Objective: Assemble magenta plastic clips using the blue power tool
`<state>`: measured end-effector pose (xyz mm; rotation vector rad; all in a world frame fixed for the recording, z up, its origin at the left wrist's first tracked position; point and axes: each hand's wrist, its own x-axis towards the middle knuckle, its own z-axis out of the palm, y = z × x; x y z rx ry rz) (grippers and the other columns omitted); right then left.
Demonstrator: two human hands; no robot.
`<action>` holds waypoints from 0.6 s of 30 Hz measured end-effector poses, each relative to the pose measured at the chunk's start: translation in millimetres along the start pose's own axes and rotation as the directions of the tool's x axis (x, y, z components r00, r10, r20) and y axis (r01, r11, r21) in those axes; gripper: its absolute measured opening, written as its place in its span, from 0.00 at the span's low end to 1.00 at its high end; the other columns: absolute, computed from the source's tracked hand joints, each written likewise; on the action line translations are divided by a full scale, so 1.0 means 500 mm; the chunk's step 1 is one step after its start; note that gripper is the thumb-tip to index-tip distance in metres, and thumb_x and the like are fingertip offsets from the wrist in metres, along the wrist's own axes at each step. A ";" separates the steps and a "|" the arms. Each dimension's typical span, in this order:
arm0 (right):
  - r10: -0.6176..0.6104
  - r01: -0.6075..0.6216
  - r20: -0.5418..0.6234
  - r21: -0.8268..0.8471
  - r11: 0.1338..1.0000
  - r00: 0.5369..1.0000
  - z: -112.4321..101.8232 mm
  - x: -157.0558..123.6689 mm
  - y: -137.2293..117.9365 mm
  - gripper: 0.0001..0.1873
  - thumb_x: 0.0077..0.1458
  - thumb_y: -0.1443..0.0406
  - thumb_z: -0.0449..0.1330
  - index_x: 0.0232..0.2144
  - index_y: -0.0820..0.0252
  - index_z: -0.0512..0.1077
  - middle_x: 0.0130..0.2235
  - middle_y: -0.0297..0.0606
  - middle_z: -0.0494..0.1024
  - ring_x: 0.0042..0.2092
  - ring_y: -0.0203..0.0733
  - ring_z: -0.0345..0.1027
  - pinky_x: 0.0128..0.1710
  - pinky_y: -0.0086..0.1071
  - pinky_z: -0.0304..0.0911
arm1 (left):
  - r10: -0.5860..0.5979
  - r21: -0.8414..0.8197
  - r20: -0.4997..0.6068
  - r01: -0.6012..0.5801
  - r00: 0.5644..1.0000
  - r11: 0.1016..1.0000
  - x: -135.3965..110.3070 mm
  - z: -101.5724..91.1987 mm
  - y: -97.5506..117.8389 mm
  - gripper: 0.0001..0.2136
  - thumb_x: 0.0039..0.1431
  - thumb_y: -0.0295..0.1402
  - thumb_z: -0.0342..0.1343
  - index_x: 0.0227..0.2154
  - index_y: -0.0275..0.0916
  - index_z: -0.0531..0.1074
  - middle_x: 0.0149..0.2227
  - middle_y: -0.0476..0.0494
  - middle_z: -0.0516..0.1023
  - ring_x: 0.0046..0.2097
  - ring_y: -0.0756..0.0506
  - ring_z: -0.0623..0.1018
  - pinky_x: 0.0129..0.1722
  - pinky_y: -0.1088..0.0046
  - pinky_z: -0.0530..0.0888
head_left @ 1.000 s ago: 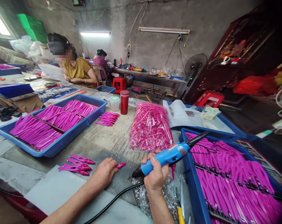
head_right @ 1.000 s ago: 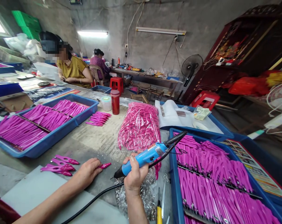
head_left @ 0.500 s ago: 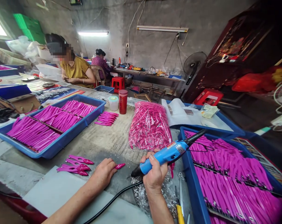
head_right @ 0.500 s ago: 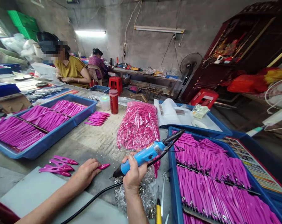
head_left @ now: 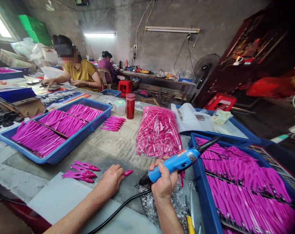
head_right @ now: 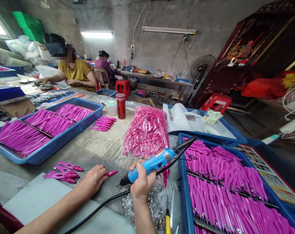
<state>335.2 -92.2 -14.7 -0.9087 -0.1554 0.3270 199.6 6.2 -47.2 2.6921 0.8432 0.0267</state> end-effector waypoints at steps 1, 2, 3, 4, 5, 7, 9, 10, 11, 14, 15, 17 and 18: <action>0.000 0.000 -0.001 -0.003 1.000 1.000 0.000 0.000 0.001 0.20 0.38 0.62 0.62 0.35 0.59 0.60 0.23 0.26 0.67 0.19 0.34 0.63 0.21 0.29 0.58 | -0.006 0.007 -0.007 0.006 1.000 1.000 0.000 0.001 -0.001 0.09 0.58 0.28 0.45 0.25 0.38 0.68 0.31 0.45 0.70 0.36 0.46 0.70 0.37 0.72 0.67; 0.001 -0.001 -0.004 -0.007 1.000 1.000 -0.001 0.001 0.001 0.20 0.38 0.62 0.62 0.35 0.60 0.60 0.23 0.26 0.67 0.19 0.34 0.64 0.21 0.29 0.59 | -0.011 0.012 -0.013 0.011 1.000 1.000 0.000 0.002 -0.001 0.09 0.58 0.28 0.45 0.25 0.38 0.68 0.31 0.45 0.70 0.36 0.46 0.70 0.37 0.72 0.67; -0.001 0.001 -0.008 -0.011 1.000 1.000 -0.001 0.001 0.002 0.20 0.38 0.62 0.61 0.35 0.59 0.59 0.23 0.26 0.67 0.19 0.34 0.64 0.21 0.29 0.58 | -0.012 0.012 -0.021 0.012 1.000 1.000 0.001 0.002 -0.003 0.09 0.57 0.28 0.45 0.24 0.38 0.68 0.31 0.45 0.70 0.36 0.46 0.70 0.36 0.72 0.67; -0.002 0.002 -0.011 -0.014 1.000 1.000 -0.001 0.001 0.002 0.20 0.39 0.62 0.61 0.35 0.59 0.59 0.23 0.26 0.67 0.19 0.34 0.64 0.21 0.29 0.58 | -0.008 0.004 -0.032 0.009 0.999 1.000 0.002 0.003 -0.004 0.09 0.57 0.28 0.45 0.24 0.39 0.67 0.30 0.45 0.70 0.35 0.46 0.70 0.36 0.72 0.67; -0.002 0.002 -0.012 -0.017 1.000 1.000 -0.001 0.001 0.002 0.20 0.39 0.62 0.61 0.35 0.59 0.59 0.24 0.26 0.67 0.19 0.34 0.64 0.21 0.29 0.58 | 0.000 -0.011 -0.048 0.000 0.999 1.000 0.003 0.003 -0.007 0.09 0.57 0.28 0.45 0.24 0.39 0.67 0.29 0.45 0.70 0.35 0.46 0.70 0.36 0.72 0.67; -0.005 0.005 -0.012 -0.017 1.000 1.000 0.000 0.001 0.002 0.20 0.39 0.62 0.61 0.35 0.59 0.59 0.24 0.26 0.67 0.19 0.34 0.64 0.20 0.29 0.58 | 0.024 -0.056 -0.092 -0.029 0.995 0.998 0.004 0.004 -0.013 0.09 0.57 0.29 0.45 0.24 0.39 0.68 0.29 0.46 0.70 0.34 0.46 0.71 0.35 0.72 0.68; -0.010 0.010 -0.010 -0.013 1.000 1.000 0.001 0.000 0.001 0.19 0.39 0.62 0.61 0.35 0.59 0.60 0.24 0.26 0.67 0.19 0.34 0.64 0.20 0.30 0.58 | 0.044 -0.094 -0.139 -0.057 0.989 0.994 0.005 0.005 -0.019 0.09 0.57 0.30 0.45 0.24 0.39 0.68 0.28 0.46 0.70 0.33 0.47 0.71 0.34 0.73 0.68; -0.013 0.013 -0.008 -0.011 1.000 1.000 0.001 0.000 0.000 0.19 0.39 0.62 0.61 0.35 0.59 0.60 0.24 0.26 0.67 0.19 0.35 0.63 0.21 0.30 0.59 | 0.049 -0.107 -0.156 -0.066 0.987 0.992 0.005 0.005 -0.022 0.09 0.57 0.31 0.45 0.24 0.39 0.68 0.28 0.46 0.70 0.33 0.47 0.72 0.34 0.74 0.69; -0.017 0.017 -0.009 -0.008 1.000 1.000 0.001 -0.001 0.000 0.19 0.39 0.62 0.61 0.35 0.59 0.60 0.23 0.26 0.67 0.19 0.35 0.63 0.21 0.30 0.59 | 0.050 -0.114 -0.170 -0.070 0.984 0.991 0.005 0.006 -0.023 0.10 0.57 0.31 0.45 0.24 0.39 0.68 0.28 0.46 0.70 0.33 0.47 0.72 0.34 0.74 0.69; -0.022 0.022 -0.009 -0.004 1.000 1.000 0.001 -0.001 0.001 0.19 0.40 0.62 0.61 0.35 0.59 0.59 0.23 0.25 0.67 0.19 0.35 0.63 0.22 0.30 0.59 | 0.053 -0.118 -0.184 -0.076 0.981 0.990 0.001 0.007 -0.024 0.10 0.57 0.31 0.45 0.24 0.39 0.68 0.28 0.46 0.70 0.32 0.47 0.72 0.33 0.75 0.69; -0.020 0.020 -0.008 -0.003 1.000 1.000 0.001 -0.001 0.002 0.19 0.40 0.63 0.60 0.35 0.59 0.59 0.23 0.25 0.67 0.19 0.35 0.64 0.22 0.30 0.59 | 0.056 -0.110 -0.183 -0.077 0.982 0.991 -0.001 0.007 -0.023 0.10 0.57 0.31 0.45 0.24 0.39 0.68 0.28 0.46 0.70 0.33 0.48 0.72 0.33 0.75 0.69; -0.015 0.015 -0.005 -0.001 1.000 1.000 0.000 -0.001 0.003 0.19 0.41 0.63 0.60 0.35 0.59 0.58 0.23 0.25 0.67 0.19 0.35 0.64 0.22 0.30 0.58 | 0.064 -0.088 -0.169 -0.080 0.983 0.993 -0.006 0.006 -0.021 0.09 0.57 0.31 0.45 0.25 0.40 0.68 0.29 0.46 0.70 0.33 0.48 0.72 0.34 0.75 0.69; -0.012 0.012 -0.004 0.001 1.000 1.000 0.000 0.000 0.004 0.18 0.41 0.63 0.60 0.35 0.59 0.58 0.23 0.25 0.67 0.19 0.35 0.64 0.22 0.31 0.59 | 0.066 -0.078 -0.158 -0.079 0.985 0.994 -0.009 0.005 -0.019 0.10 0.58 0.30 0.44 0.25 0.40 0.68 0.29 0.46 0.71 0.34 0.47 0.71 0.35 0.74 0.69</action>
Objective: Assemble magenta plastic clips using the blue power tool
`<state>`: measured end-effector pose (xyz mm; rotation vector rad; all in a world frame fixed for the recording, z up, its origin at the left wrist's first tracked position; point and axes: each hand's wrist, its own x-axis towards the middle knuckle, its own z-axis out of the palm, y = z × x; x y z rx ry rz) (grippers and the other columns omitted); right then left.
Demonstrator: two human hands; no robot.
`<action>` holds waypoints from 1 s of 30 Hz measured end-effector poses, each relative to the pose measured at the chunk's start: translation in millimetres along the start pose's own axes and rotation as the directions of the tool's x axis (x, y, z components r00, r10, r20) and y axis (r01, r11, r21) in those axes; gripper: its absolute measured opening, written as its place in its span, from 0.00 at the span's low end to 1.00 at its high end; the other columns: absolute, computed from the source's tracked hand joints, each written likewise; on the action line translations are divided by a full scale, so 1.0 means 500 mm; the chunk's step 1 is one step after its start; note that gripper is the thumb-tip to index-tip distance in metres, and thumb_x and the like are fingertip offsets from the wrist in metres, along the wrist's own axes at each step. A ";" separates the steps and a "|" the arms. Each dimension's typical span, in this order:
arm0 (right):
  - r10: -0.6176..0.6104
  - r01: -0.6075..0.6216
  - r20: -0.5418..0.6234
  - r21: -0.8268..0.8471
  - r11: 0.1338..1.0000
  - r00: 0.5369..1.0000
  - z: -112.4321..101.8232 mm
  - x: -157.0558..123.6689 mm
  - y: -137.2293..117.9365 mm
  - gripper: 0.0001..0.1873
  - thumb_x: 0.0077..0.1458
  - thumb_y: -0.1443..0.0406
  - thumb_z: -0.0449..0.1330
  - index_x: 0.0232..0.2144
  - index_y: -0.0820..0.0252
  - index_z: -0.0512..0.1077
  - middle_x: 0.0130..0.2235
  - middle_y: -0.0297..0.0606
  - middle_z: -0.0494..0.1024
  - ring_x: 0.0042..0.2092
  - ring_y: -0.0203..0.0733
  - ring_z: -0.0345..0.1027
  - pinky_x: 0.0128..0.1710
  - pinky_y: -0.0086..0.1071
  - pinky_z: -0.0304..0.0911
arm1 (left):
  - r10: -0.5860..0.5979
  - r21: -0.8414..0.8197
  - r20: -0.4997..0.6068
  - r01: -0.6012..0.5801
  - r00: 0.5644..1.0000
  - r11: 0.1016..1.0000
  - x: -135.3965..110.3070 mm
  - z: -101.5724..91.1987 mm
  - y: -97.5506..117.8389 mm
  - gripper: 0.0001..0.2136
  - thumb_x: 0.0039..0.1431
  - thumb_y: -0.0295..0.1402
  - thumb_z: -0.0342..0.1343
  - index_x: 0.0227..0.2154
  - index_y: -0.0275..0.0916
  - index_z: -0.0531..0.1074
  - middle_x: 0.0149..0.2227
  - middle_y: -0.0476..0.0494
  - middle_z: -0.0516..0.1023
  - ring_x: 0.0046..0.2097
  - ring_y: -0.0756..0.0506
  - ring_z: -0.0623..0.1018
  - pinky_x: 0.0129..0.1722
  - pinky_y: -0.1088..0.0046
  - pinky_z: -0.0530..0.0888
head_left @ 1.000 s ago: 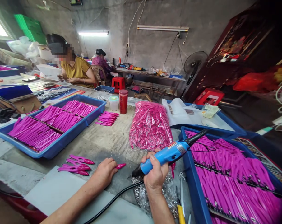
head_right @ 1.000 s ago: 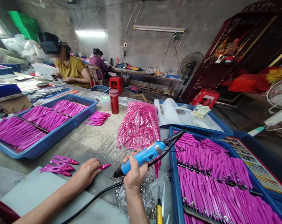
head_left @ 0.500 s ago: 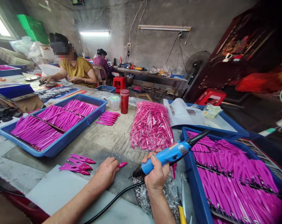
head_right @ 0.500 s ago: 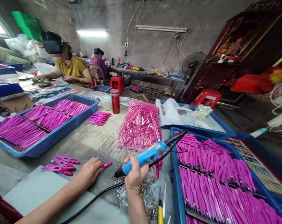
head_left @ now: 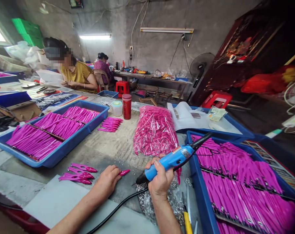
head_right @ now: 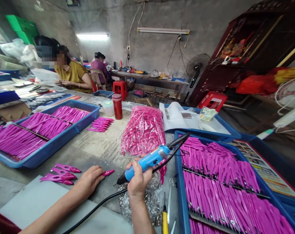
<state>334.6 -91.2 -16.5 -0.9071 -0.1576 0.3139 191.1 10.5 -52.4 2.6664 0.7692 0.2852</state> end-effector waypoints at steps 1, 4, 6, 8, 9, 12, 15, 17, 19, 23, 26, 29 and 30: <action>0.001 -0.001 0.000 0.001 1.000 1.000 -0.001 0.000 0.001 0.18 0.41 0.63 0.60 0.35 0.59 0.58 0.23 0.25 0.67 0.19 0.35 0.64 0.23 0.31 0.59 | -0.003 0.007 0.015 0.003 1.000 1.000 -0.001 -0.001 0.002 0.10 0.58 0.30 0.44 0.25 0.40 0.68 0.29 0.46 0.71 0.34 0.47 0.71 0.35 0.74 0.69; 0.004 -0.004 0.003 0.008 1.000 1.000 -0.001 0.001 0.001 0.19 0.41 0.63 0.60 0.35 0.59 0.58 0.23 0.25 0.67 0.19 0.35 0.64 0.23 0.31 0.58 | -0.025 0.007 0.065 0.024 0.998 1.000 0.000 -0.007 0.007 0.10 0.58 0.31 0.43 0.25 0.39 0.68 0.30 0.45 0.71 0.35 0.47 0.71 0.36 0.73 0.68; 0.013 -0.013 0.001 0.012 1.000 1.000 -0.001 0.001 -0.001 0.19 0.40 0.63 0.61 0.35 0.59 0.58 0.23 0.25 0.67 0.19 0.35 0.64 0.22 0.31 0.58 | -0.043 0.012 0.102 0.042 0.994 0.999 0.004 -0.012 0.011 0.10 0.57 0.30 0.44 0.25 0.39 0.68 0.30 0.45 0.71 0.35 0.47 0.71 0.37 0.72 0.68; 0.019 -0.019 -0.005 0.013 1.000 1.000 0.001 0.001 -0.003 0.20 0.40 0.63 0.61 0.35 0.59 0.58 0.23 0.25 0.67 0.19 0.35 0.63 0.22 0.30 0.58 | -0.064 0.037 0.146 0.059 0.987 0.998 0.010 -0.016 0.016 0.09 0.57 0.29 0.45 0.25 0.39 0.68 0.31 0.45 0.71 0.36 0.46 0.71 0.38 0.72 0.68; 0.019 -0.018 -0.006 0.009 1.000 1.000 0.002 0.001 -0.004 0.20 0.40 0.63 0.61 0.36 0.59 0.58 0.23 0.25 0.67 0.19 0.35 0.63 0.21 0.30 0.58 | -0.077 0.056 0.167 0.069 0.983 0.996 0.013 -0.018 0.019 0.09 0.57 0.28 0.45 0.26 0.39 0.69 0.31 0.45 0.71 0.37 0.46 0.71 0.38 0.72 0.67; 0.018 -0.018 -0.002 -0.001 1.000 1.000 0.003 0.000 -0.006 0.21 0.40 0.62 0.61 0.36 0.59 0.58 0.23 0.25 0.67 0.19 0.34 0.63 0.21 0.30 0.58 | -0.113 0.109 0.202 0.092 0.973 0.990 0.017 -0.020 0.025 0.09 0.57 0.28 0.45 0.25 0.38 0.68 0.31 0.44 0.71 0.37 0.46 0.71 0.38 0.72 0.67; 0.027 -0.027 0.003 0.007 1.000 1.000 0.002 0.000 -0.006 0.20 0.40 0.62 0.61 0.36 0.59 0.58 0.23 0.25 0.67 0.19 0.35 0.63 0.21 0.30 0.58 | -0.110 0.111 0.207 0.088 0.972 0.990 0.015 -0.019 0.028 0.09 0.58 0.28 0.45 0.25 0.38 0.68 0.32 0.45 0.71 0.37 0.46 0.71 0.39 0.72 0.67; 0.026 -0.026 0.004 0.011 1.000 1.000 0.001 0.000 -0.005 0.20 0.39 0.62 0.61 0.35 0.59 0.58 0.23 0.25 0.67 0.19 0.35 0.63 0.21 0.30 0.58 | -0.103 0.107 0.199 0.083 0.975 0.991 0.013 -0.017 0.028 0.09 0.58 0.29 0.45 0.25 0.38 0.68 0.32 0.45 0.71 0.37 0.46 0.70 0.39 0.72 0.67; 0.023 -0.023 0.002 0.008 1.000 1.000 0.001 0.001 -0.004 0.20 0.40 0.63 0.61 0.36 0.59 0.58 0.23 0.25 0.67 0.19 0.35 0.63 0.21 0.30 0.58 | -0.116 0.120 0.184 0.094 0.976 0.988 0.012 -0.014 0.028 0.10 0.58 0.28 0.45 0.25 0.38 0.68 0.32 0.45 0.71 0.37 0.46 0.71 0.38 0.72 0.67; 0.023 -0.023 0.001 0.007 1.000 1.000 0.002 0.001 -0.003 0.20 0.40 0.63 0.61 0.36 0.59 0.58 0.23 0.25 0.67 0.19 0.34 0.63 0.22 0.30 0.58 | -0.117 0.120 0.168 0.097 0.979 0.988 0.016 -0.014 0.022 0.09 0.57 0.28 0.45 0.24 0.38 0.67 0.31 0.44 0.70 0.37 0.46 0.70 0.38 0.71 0.67; 0.026 -0.026 -0.001 0.013 1.000 1.000 0.001 0.000 -0.002 0.21 0.40 0.63 0.61 0.36 0.59 0.58 0.23 0.25 0.67 0.19 0.34 0.63 0.22 0.30 0.58 | -0.073 0.048 0.159 0.066 0.985 0.997 0.018 -0.016 0.012 0.08 0.57 0.28 0.45 0.25 0.38 0.67 0.30 0.46 0.70 0.36 0.47 0.71 0.37 0.72 0.67; 0.019 -0.019 -0.007 0.015 1.000 1.000 -0.001 0.000 0.000 0.20 0.40 0.63 0.61 0.36 0.59 0.58 0.23 0.25 0.67 0.19 0.35 0.63 0.22 0.30 0.58 | -0.050 -0.017 0.109 0.052 0.993 0.999 0.016 -0.016 0.003 0.09 0.57 0.29 0.46 0.24 0.38 0.66 0.28 0.47 0.69 0.33 0.48 0.70 0.35 0.74 0.68; 0.015 -0.015 -0.007 0.013 1.000 1.000 -0.002 0.000 0.001 0.20 0.41 0.63 0.61 0.36 0.59 0.58 0.23 0.25 0.67 0.19 0.35 0.63 0.22 0.31 0.59 | -0.047 -0.033 0.084 0.050 0.995 0.998 0.014 -0.015 0.001 0.09 0.57 0.30 0.46 0.23 0.39 0.66 0.28 0.47 0.68 0.33 0.48 0.70 0.34 0.74 0.68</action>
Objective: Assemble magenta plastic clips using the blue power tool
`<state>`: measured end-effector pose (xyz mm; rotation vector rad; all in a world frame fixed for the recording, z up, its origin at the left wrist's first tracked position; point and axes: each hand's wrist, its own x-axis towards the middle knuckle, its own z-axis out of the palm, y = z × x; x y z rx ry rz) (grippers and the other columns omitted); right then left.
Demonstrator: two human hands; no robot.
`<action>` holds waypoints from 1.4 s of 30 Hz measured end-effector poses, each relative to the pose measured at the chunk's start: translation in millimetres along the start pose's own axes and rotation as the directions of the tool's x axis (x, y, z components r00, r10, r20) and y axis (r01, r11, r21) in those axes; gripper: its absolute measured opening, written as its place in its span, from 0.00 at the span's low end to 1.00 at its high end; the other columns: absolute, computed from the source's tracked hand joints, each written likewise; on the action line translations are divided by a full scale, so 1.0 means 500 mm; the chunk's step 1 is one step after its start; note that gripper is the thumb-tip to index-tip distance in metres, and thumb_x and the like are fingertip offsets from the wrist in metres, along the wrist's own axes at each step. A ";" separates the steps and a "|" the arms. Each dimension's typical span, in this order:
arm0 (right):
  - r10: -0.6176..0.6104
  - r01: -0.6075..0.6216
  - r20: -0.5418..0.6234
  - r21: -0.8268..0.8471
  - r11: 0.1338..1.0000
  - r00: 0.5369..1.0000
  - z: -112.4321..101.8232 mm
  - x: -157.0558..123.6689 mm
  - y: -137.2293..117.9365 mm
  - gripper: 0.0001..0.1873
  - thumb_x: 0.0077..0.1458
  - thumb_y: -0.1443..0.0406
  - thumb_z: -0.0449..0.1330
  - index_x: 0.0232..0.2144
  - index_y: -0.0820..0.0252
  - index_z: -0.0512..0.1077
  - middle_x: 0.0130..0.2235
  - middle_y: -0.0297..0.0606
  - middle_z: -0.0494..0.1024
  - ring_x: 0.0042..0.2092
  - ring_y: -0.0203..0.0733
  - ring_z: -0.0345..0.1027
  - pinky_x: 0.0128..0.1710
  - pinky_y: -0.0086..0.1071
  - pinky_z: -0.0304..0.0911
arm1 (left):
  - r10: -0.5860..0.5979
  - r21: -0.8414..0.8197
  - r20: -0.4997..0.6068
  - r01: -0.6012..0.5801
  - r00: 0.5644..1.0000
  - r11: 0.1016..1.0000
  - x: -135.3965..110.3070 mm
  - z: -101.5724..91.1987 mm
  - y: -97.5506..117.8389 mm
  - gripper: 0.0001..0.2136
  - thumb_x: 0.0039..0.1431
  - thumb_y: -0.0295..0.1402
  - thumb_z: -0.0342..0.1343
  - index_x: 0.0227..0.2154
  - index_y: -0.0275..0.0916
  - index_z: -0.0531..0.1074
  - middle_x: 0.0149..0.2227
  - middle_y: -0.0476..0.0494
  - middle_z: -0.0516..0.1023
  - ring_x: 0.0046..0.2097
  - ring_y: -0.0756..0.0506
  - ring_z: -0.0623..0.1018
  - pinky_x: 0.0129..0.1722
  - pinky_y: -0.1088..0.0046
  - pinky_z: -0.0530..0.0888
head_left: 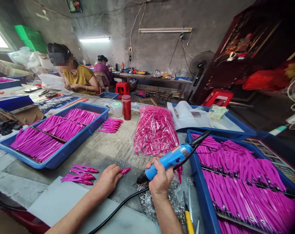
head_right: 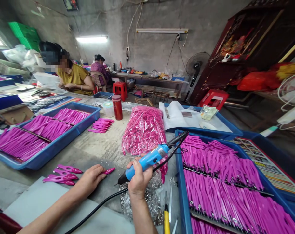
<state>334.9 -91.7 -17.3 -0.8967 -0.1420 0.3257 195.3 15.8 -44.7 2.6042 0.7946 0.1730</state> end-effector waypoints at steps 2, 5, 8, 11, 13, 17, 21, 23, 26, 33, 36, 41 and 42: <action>-0.005 0.005 0.003 -0.002 1.000 1.000 0.000 0.002 0.001 0.19 0.41 0.63 0.61 0.36 0.59 0.58 0.23 0.25 0.67 0.19 0.35 0.63 0.22 0.31 0.59 | 0.014 -0.027 -0.042 -0.015 0.999 1.000 -0.004 0.004 -0.003 0.09 0.57 0.30 0.46 0.23 0.39 0.66 0.27 0.47 0.68 0.32 0.48 0.70 0.34 0.74 0.68; -0.004 0.004 0.001 -0.003 1.000 1.000 0.001 0.004 0.002 0.20 0.41 0.63 0.61 0.36 0.59 0.59 0.23 0.25 0.67 0.19 0.34 0.63 0.22 0.30 0.59 | 0.047 -0.039 -0.057 -0.049 0.997 0.998 -0.010 0.008 -0.003 0.09 0.57 0.31 0.45 0.24 0.39 0.67 0.28 0.47 0.69 0.33 0.48 0.70 0.34 0.74 0.68; -0.003 0.003 -0.004 0.003 1.000 1.000 0.002 0.005 0.002 0.20 0.40 0.63 0.61 0.36 0.58 0.59 0.23 0.25 0.67 0.19 0.35 0.64 0.22 0.30 0.59 | 0.051 -0.005 -0.035 -0.051 0.998 0.999 -0.013 0.008 0.001 0.10 0.58 0.31 0.43 0.25 0.40 0.68 0.29 0.46 0.70 0.34 0.47 0.70 0.36 0.73 0.68; -0.001 0.001 -0.004 -0.003 1.000 1.000 0.001 0.004 0.001 0.19 0.41 0.63 0.61 0.36 0.59 0.59 0.23 0.25 0.67 0.19 0.35 0.63 0.22 0.30 0.59 | 0.015 0.058 0.015 -0.016 1.000 0.998 -0.011 0.007 0.007 0.11 0.58 0.30 0.43 0.24 0.39 0.67 0.30 0.45 0.70 0.35 0.46 0.70 0.37 0.71 0.68; 0.001 -0.001 0.000 -0.008 1.000 1.000 0.002 0.004 0.001 0.19 0.41 0.63 0.60 0.36 0.59 0.58 0.23 0.25 0.67 0.19 0.34 0.63 0.22 0.30 0.59 | -0.014 0.076 0.050 0.010 0.999 0.997 -0.007 0.005 0.011 0.10 0.58 0.30 0.44 0.23 0.39 0.67 0.30 0.45 0.70 0.36 0.46 0.70 0.37 0.71 0.67; -0.001 0.001 -0.006 -0.005 1.000 1.000 0.003 0.004 0.000 0.20 0.40 0.63 0.60 0.36 0.59 0.58 0.23 0.25 0.68 0.19 0.34 0.63 0.21 0.30 0.59 | -0.043 0.084 0.078 0.036 0.996 0.996 -0.002 0.000 0.020 0.09 0.56 0.29 0.45 0.23 0.39 0.66 0.30 0.46 0.69 0.36 0.47 0.69 0.37 0.72 0.66; -0.004 0.004 -0.001 0.000 1.000 1.000 0.004 0.003 -0.002 0.19 0.40 0.63 0.60 0.36 0.59 0.58 0.23 0.25 0.67 0.18 0.34 0.64 0.22 0.31 0.59 | -0.041 0.093 0.084 0.033 0.996 0.995 -0.002 -0.004 0.028 0.09 0.56 0.28 0.45 0.22 0.39 0.66 0.30 0.46 0.69 0.35 0.47 0.69 0.36 0.72 0.66; -0.011 0.011 -0.003 -0.004 1.000 1.000 0.004 0.002 -0.003 0.19 0.40 0.63 0.60 0.35 0.59 0.58 0.23 0.25 0.67 0.18 0.34 0.63 0.22 0.30 0.59 | -0.051 0.105 0.081 0.043 0.995 0.994 -0.002 -0.004 0.030 0.10 0.57 0.28 0.45 0.22 0.39 0.66 0.29 0.46 0.69 0.35 0.47 0.69 0.36 0.72 0.66; -0.006 0.006 0.000 -0.007 1.000 1.000 0.003 0.002 -0.003 0.19 0.40 0.63 0.60 0.35 0.59 0.59 0.23 0.25 0.67 0.18 0.34 0.63 0.21 0.30 0.59 | -0.045 0.115 0.065 0.038 0.997 0.993 -0.004 0.000 0.028 0.10 0.58 0.29 0.44 0.23 0.39 0.66 0.30 0.45 0.70 0.36 0.47 0.70 0.37 0.72 0.67; 0.008 -0.007 -0.001 0.013 1.000 1.000 0.003 0.004 -0.001 0.19 0.40 0.63 0.61 0.35 0.59 0.58 0.23 0.25 0.67 0.19 0.34 0.63 0.22 0.30 0.58 | -0.042 0.061 -0.014 0.043 0.999 0.997 -0.005 0.011 0.007 0.09 0.57 0.30 0.45 0.25 0.39 0.67 0.30 0.45 0.70 0.35 0.46 0.71 0.36 0.72 0.68; 0.004 -0.004 0.003 0.006 1.000 1.000 0.003 0.003 -0.003 0.18 0.40 0.63 0.61 0.34 0.59 0.58 0.22 0.25 0.67 0.19 0.34 0.63 0.22 0.30 0.59 | -0.019 0.005 -0.056 0.019 0.998 1.000 -0.005 0.012 0.000 0.09 0.57 0.30 0.46 0.24 0.39 0.67 0.29 0.46 0.70 0.33 0.47 0.71 0.34 0.74 0.69; -0.010 0.010 -0.001 -0.007 1.000 1.000 0.002 0.003 -0.002 0.17 0.41 0.63 0.60 0.34 0.59 0.59 0.21 0.24 0.67 0.19 0.34 0.62 0.22 0.30 0.59 | 0.041 0.012 -0.093 -0.040 0.995 0.999 -0.013 0.015 -0.002 0.09 0.57 0.30 0.46 0.23 0.39 0.67 0.28 0.47 0.70 0.33 0.47 0.71 0.34 0.74 0.69; -0.012 0.012 0.002 -0.006 1.000 1.000 0.001 0.003 -0.001 0.17 0.41 0.63 0.60 0.34 0.59 0.59 0.21 0.24 0.67 0.19 0.33 0.62 0.22 0.30 0.59 | 0.047 0.020 -0.092 -0.045 0.995 0.999 -0.014 0.014 -0.001 0.09 0.57 0.30 0.46 0.24 0.39 0.67 0.29 0.46 0.70 0.33 0.47 0.71 0.34 0.74 0.69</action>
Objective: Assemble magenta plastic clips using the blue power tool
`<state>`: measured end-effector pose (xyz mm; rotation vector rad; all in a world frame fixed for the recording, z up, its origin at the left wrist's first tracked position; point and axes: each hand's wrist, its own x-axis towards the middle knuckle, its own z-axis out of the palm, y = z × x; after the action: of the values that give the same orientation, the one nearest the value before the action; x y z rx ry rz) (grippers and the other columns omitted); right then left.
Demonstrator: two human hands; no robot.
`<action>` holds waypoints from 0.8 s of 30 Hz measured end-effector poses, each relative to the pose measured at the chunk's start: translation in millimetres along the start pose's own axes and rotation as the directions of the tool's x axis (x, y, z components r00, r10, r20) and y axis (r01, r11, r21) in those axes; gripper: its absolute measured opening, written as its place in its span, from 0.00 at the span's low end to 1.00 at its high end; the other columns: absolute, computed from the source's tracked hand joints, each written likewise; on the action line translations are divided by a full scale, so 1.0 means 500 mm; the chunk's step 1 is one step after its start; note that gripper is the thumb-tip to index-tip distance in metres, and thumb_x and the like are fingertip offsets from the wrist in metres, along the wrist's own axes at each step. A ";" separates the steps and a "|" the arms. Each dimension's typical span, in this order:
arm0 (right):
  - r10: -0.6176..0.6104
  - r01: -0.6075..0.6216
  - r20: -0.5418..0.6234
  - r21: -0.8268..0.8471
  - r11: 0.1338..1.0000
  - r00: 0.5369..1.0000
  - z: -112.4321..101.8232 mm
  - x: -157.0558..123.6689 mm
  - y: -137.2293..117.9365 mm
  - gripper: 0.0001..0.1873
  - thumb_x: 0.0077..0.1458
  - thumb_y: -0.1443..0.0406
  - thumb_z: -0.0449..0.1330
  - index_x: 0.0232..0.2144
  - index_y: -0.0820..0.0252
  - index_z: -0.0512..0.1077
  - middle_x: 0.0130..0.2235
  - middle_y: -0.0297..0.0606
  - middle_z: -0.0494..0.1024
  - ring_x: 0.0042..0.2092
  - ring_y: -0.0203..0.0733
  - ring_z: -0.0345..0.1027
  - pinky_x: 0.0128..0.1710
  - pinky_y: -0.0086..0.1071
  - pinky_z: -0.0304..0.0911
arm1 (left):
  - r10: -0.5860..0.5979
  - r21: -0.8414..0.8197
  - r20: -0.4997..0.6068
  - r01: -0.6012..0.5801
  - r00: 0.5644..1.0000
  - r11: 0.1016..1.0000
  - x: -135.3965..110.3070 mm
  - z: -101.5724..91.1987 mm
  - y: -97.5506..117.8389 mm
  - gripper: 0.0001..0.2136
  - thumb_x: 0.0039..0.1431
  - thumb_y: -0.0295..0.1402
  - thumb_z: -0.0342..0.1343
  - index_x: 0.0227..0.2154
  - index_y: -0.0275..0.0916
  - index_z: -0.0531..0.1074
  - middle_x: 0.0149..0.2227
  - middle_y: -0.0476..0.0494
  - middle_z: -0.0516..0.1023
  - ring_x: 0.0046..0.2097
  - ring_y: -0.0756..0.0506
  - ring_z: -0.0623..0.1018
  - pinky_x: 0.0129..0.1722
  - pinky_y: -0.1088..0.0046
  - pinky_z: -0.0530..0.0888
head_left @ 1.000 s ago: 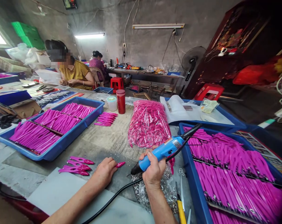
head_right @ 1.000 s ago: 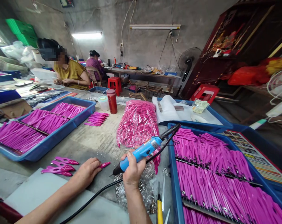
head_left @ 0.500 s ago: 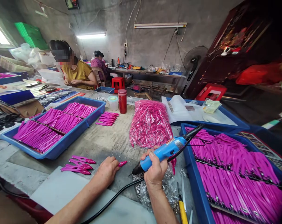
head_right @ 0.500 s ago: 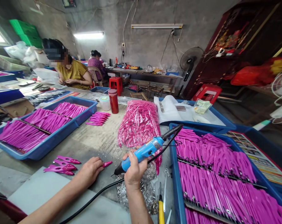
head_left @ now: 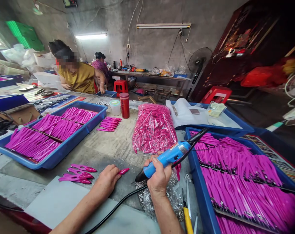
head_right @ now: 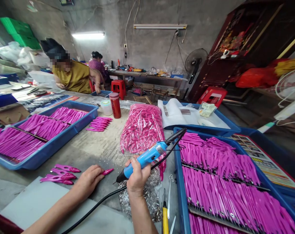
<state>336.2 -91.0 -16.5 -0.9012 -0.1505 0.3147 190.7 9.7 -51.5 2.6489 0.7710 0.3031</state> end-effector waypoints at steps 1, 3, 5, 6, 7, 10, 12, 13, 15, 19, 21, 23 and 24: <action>-0.001 0.001 0.003 0.001 1.000 1.000 0.000 0.000 0.001 0.17 0.41 0.64 0.60 0.34 0.59 0.58 0.21 0.24 0.67 0.19 0.33 0.62 0.22 0.30 0.59 | 0.001 0.009 0.005 -0.001 1.000 1.000 -0.001 -0.001 0.002 0.09 0.57 0.30 0.46 0.24 0.40 0.68 0.29 0.46 0.70 0.34 0.47 0.71 0.35 0.74 0.69; 0.000 0.000 0.004 0.005 1.000 1.000 -0.001 0.001 0.002 0.17 0.41 0.64 0.60 0.34 0.59 0.58 0.21 0.24 0.67 0.19 0.34 0.63 0.22 0.30 0.59 | -0.016 0.034 0.030 0.015 0.999 0.999 0.000 -0.004 0.006 0.09 0.57 0.30 0.46 0.25 0.39 0.69 0.29 0.46 0.71 0.35 0.46 0.72 0.35 0.73 0.69; 0.007 -0.007 0.004 0.011 1.000 1.000 -0.001 0.001 0.003 0.17 0.41 0.64 0.60 0.34 0.59 0.58 0.22 0.24 0.67 0.19 0.34 0.63 0.23 0.31 0.59 | -0.043 0.058 0.069 0.039 0.997 0.998 0.004 -0.009 0.012 0.09 0.57 0.29 0.46 0.24 0.39 0.69 0.29 0.45 0.71 0.35 0.46 0.72 0.36 0.73 0.68; 0.010 -0.010 0.004 0.014 1.000 1.000 -0.001 0.001 0.004 0.17 0.41 0.64 0.60 0.34 0.58 0.58 0.22 0.24 0.67 0.19 0.34 0.63 0.23 0.31 0.59 | -0.058 0.069 0.094 0.052 0.994 0.996 0.007 -0.012 0.016 0.09 0.56 0.29 0.46 0.24 0.39 0.69 0.29 0.45 0.71 0.35 0.46 0.72 0.36 0.73 0.68; 0.014 -0.014 0.005 0.017 1.000 1.000 -0.002 0.001 0.004 0.18 0.41 0.63 0.60 0.34 0.58 0.58 0.23 0.24 0.67 0.19 0.34 0.63 0.23 0.31 0.59 | -0.075 0.080 0.118 0.066 0.990 0.995 0.011 -0.015 0.019 0.09 0.56 0.29 0.47 0.24 0.39 0.69 0.30 0.45 0.71 0.36 0.46 0.72 0.36 0.73 0.68; 0.020 -0.020 0.003 0.016 1.000 1.000 -0.003 0.000 0.005 0.18 0.41 0.63 0.61 0.35 0.58 0.58 0.23 0.25 0.67 0.19 0.34 0.63 0.22 0.31 0.59 | -0.130 0.122 0.190 0.108 0.973 0.987 0.019 -0.023 0.029 0.09 0.56 0.28 0.47 0.25 0.38 0.70 0.31 0.44 0.71 0.37 0.46 0.72 0.37 0.73 0.67; 0.022 -0.022 0.003 0.012 1.000 1.000 -0.003 0.000 0.005 0.19 0.41 0.63 0.60 0.35 0.58 0.58 0.23 0.25 0.67 0.19 0.34 0.63 0.22 0.31 0.59 | -0.152 0.146 0.220 0.122 0.964 0.982 0.022 -0.026 0.034 0.09 0.57 0.28 0.46 0.26 0.38 0.70 0.31 0.44 0.71 0.38 0.46 0.72 0.38 0.74 0.67; 0.023 -0.023 0.004 0.011 1.000 1.000 -0.003 0.000 0.005 0.19 0.41 0.63 0.60 0.35 0.58 0.58 0.23 0.25 0.67 0.19 0.34 0.63 0.22 0.31 0.59 | -0.157 0.156 0.229 0.124 0.961 0.980 0.022 -0.028 0.036 0.09 0.58 0.28 0.46 0.26 0.38 0.70 0.32 0.44 0.71 0.38 0.46 0.72 0.39 0.74 0.67; 0.024 -0.024 0.007 0.007 1.000 1.000 -0.003 0.001 0.005 0.19 0.41 0.62 0.60 0.36 0.58 0.58 0.23 0.25 0.67 0.19 0.34 0.63 0.22 0.31 0.59 | -0.162 0.167 0.241 0.124 0.957 0.978 0.022 -0.029 0.040 0.10 0.58 0.29 0.45 0.26 0.38 0.70 0.33 0.44 0.71 0.38 0.46 0.71 0.39 0.74 0.66; 0.014 -0.014 0.013 -0.001 1.000 1.000 -0.001 0.002 0.005 0.20 0.41 0.63 0.60 0.37 0.58 0.58 0.22 0.25 0.66 0.19 0.34 0.63 0.22 0.30 0.58 | -0.182 0.184 0.233 0.141 0.955 0.973 0.020 -0.029 0.046 0.10 0.58 0.28 0.46 0.25 0.38 0.69 0.33 0.44 0.71 0.39 0.46 0.71 0.38 0.75 0.66; 0.013 -0.013 0.007 -0.002 1.000 1.000 0.000 0.002 0.004 0.20 0.40 0.63 0.60 0.36 0.59 0.58 0.22 0.25 0.67 0.19 0.34 0.63 0.22 0.30 0.58 | -0.180 0.182 0.211 0.142 0.961 0.973 0.020 -0.026 0.046 0.10 0.58 0.28 0.45 0.24 0.38 0.68 0.32 0.44 0.71 0.38 0.46 0.71 0.38 0.74 0.66; 0.015 -0.015 -0.002 0.002 1.000 1.000 0.000 0.001 0.003 0.20 0.40 0.63 0.60 0.36 0.58 0.58 0.22 0.25 0.67 0.18 0.35 0.63 0.21 0.30 0.58 | -0.167 0.164 0.197 0.136 0.966 0.977 0.018 -0.023 0.042 0.10 0.58 0.28 0.46 0.24 0.38 0.68 0.32 0.44 0.71 0.38 0.46 0.71 0.38 0.73 0.66; 0.018 -0.018 -0.004 0.005 1.000 1.000 0.000 0.000 0.003 0.20 0.40 0.63 0.60 0.36 0.58 0.58 0.23 0.25 0.67 0.19 0.35 0.63 0.22 0.31 0.59 | -0.158 0.147 0.194 0.130 0.968 0.980 0.018 -0.021 0.038 0.09 0.57 0.28 0.46 0.24 0.38 0.68 0.31 0.44 0.71 0.38 0.46 0.71 0.38 0.73 0.66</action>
<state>336.0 -90.2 -17.5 -0.8982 -0.1379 0.3296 204.0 2.5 -33.5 2.6735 0.9378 -0.0620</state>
